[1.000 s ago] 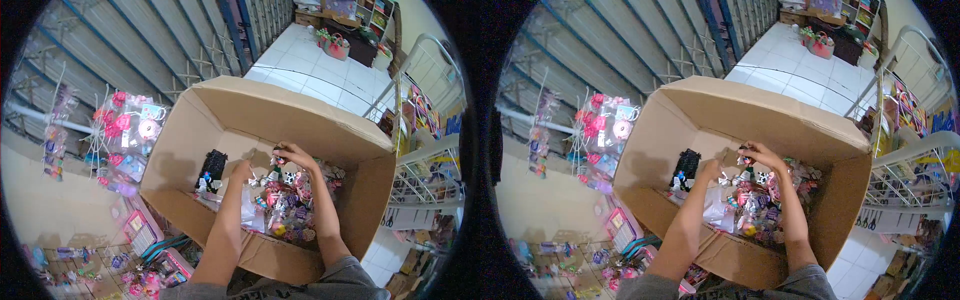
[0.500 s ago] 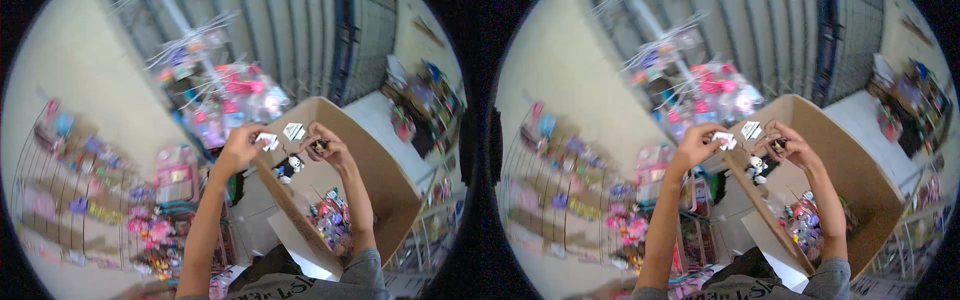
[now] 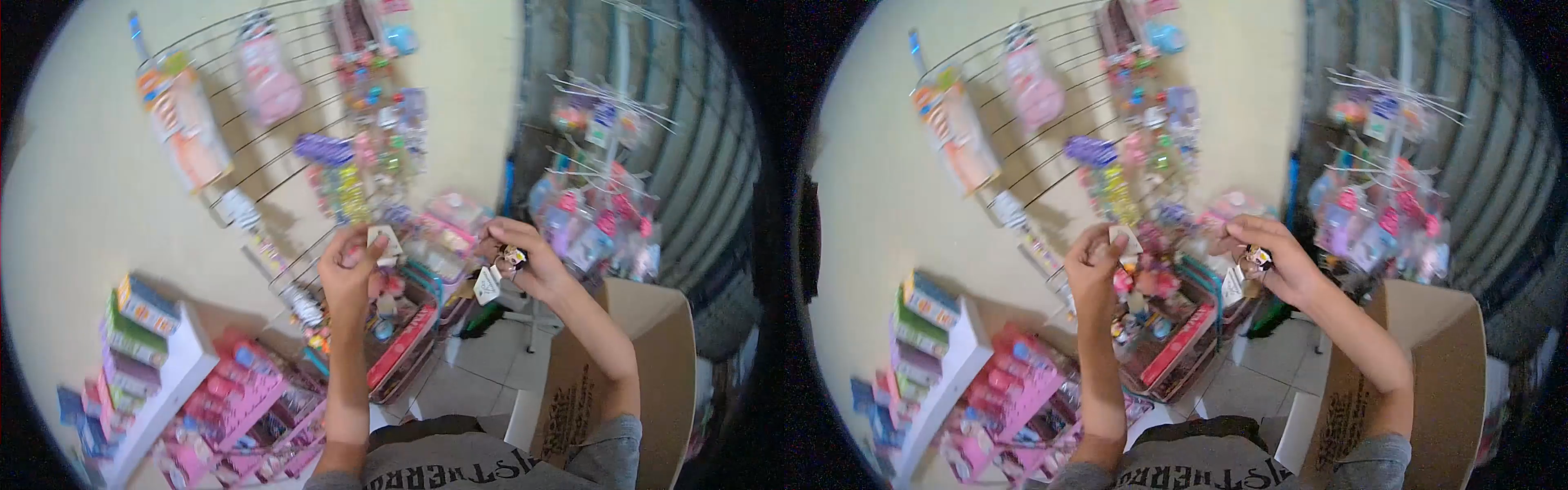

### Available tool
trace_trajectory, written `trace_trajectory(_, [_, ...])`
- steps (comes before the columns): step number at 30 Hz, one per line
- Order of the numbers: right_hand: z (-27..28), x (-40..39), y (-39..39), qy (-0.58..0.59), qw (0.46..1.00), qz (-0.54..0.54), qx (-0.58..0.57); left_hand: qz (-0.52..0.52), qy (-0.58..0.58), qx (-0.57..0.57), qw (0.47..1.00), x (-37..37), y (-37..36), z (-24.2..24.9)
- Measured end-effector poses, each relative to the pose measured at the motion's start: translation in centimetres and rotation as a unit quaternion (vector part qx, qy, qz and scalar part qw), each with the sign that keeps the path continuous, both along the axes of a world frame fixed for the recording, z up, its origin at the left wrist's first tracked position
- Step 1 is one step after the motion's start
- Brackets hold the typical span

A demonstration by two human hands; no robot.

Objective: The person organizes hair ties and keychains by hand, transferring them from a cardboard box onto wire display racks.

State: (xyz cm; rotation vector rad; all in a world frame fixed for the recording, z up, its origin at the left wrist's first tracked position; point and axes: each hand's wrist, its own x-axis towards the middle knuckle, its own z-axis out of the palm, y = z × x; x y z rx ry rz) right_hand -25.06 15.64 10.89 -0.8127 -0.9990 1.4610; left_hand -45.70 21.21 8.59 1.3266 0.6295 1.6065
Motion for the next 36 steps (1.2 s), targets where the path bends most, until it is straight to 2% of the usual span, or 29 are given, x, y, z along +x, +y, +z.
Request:
trace_trajectory(2, [-0.6,-3.1,1.5,-0.031,0.999,0.04,-0.014,0.053,-0.014,-0.12,0.991,-2.9,-1.4,-1.9])
trace_trajectory(4, [-2.3,-5.0,3.1,-0.103,0.989,0.097,0.036,0.083,-0.028,-0.106,0.99,-5.1,-1.5,-5.0])
trace_trajectory(5, [-2.8,-5.8,3.9,-0.104,0.988,0.113,0.032,0.114,0.014,-0.126,0.985,-6.0,-2.0,-5.9])
trace_trajectory(6, [-3.1,-6.6,4.6,-0.279,0.939,0.141,0.144,0.143,0.055,-0.151,0.977,-6.8,-2.5,-7.1])
trace_trajectory(7, [-3.8,-7.3,5.2,-0.438,0.847,0.164,0.253,0.154,0.054,-0.145,0.976,-7.6,-2.4,-9.0])
trace_trajectory(8, [-5.4,-7.8,6.0,-0.437,0.845,0.178,0.251,0.165,0.05,-0.153,0.973,-8.3,-2.5,-11.0])
trace_trajectory(10, [-8.6,-8.6,7.4,-0.545,0.719,0.272,0.334,0.218,0.035,-0.174,0.96,-9.5,-2.9,-14.4])
trace_trajectory(11, [-9.1,-9.1,7.3,-0.649,0.639,0.322,0.258,0.236,0.042,-0.199,0.95,-9.7,-3.2,-15.1])
trace_trajectory(12, [-9.4,-9.9,7.0,-0.647,0.636,0.334,0.256,0.242,0.039,-0.209,0.947,-9.9,-3.3,-16.1])
trace_trajectory(14, [-10.1,-11.2,6.7,-0.753,0.461,0.436,0.174,0.265,0.0,-0.229,0.937,-10.1,-2.8,-18.2])
trace_trajectory(16, [-12.0,-11.4,7.2,-0.746,0.449,0.458,0.18,0.317,0.051,-0.207,0.924,-9.9,-2.2,-19.6])
trace_trajectory(17, [-12.5,-11.6,7.4,-0.726,0.436,0.497,0.187,0.323,0.049,-0.205,0.923,-10.0,-1.4,-21.3])
trace_trajectory(19, [-13.1,-11.7,7.5,-0.703,0.422,0.54,0.19,0.334,0.054,-0.21,0.917,-9.8,-0.8,-21.6])
trace_trajectory(21, [-13.4,-11.6,7.6,-0.664,0.502,0.501,0.234,0.359,0.076,-0.2,0.908,-9.6,-0.3,-21.7])
trace_trajectory(22, [-13.8,-11.5,7.7,-0.663,0.503,0.504,0.232,0.368,0.07,-0.197,0.906,-9.6,0.1,-22.0])
trace_trajectory(24, [-14.7,-11.4,8.0,-0.61,0.624,0.437,0.217,0.373,0.064,-0.185,0.907,-9.9,0.9,-22.4])
trace_trajectory(25, [-14.9,-11.4,8.0,-0.61,0.625,0.437,0.214,0.38,0.057,-0.17,0.907,-9.9,1.4,-22.7])
trace_trajectory(27, [-15.2,-11.7,7.8,-0.495,0.777,0.317,0.226,0.379,0.061,-0.172,0.907,-10.4,2.5,-23.7])
trace_trajectory(28, [-16.0,-11.9,7.8,-0.495,0.778,0.316,0.224,0.379,0.064,-0.172,0.907,-10.6,2.9,-24.1])
trace_trajectory(30, [-17.6,-12.8,7.7,-0.408,0.886,0.169,0.141,0.386,0.069,-0.169,0.904,-10.7,3.2,-24.4])
trace_trajectory(31, [-17.0,-13.2,7.5,-0.365,0.907,0.192,0.083,0.371,0.059,-0.175,0.91,-10.7,3.1,-24.0])
trace_trajectory(32, [-17.5,-13.7,7.6,-0.364,0.908,0.19,0.08,0.355,0.05,-0.18,0.916,-10.8,3.1,-23.8])
trace_trajectory(33, [-18.5,-14.2,7.8,-0.311,0.935,0.169,0.016,0.352,0.053,-0.181,0.917,-11.0,3.4,-24.2])
trace_trajectory(35, [-19.9,-15.3,8.1,-0.2,0.965,0.142,-0.093,0.387,0.104,-0.12,0.908,-11.3,4.0,-25.0])
trace_trajectory(36, [-20.7,-15.8,8.3,-0.198,0.966,0.14,-0.095,0.385,0.106,-0.12,0.909,-11.3,4.0,-25.1])
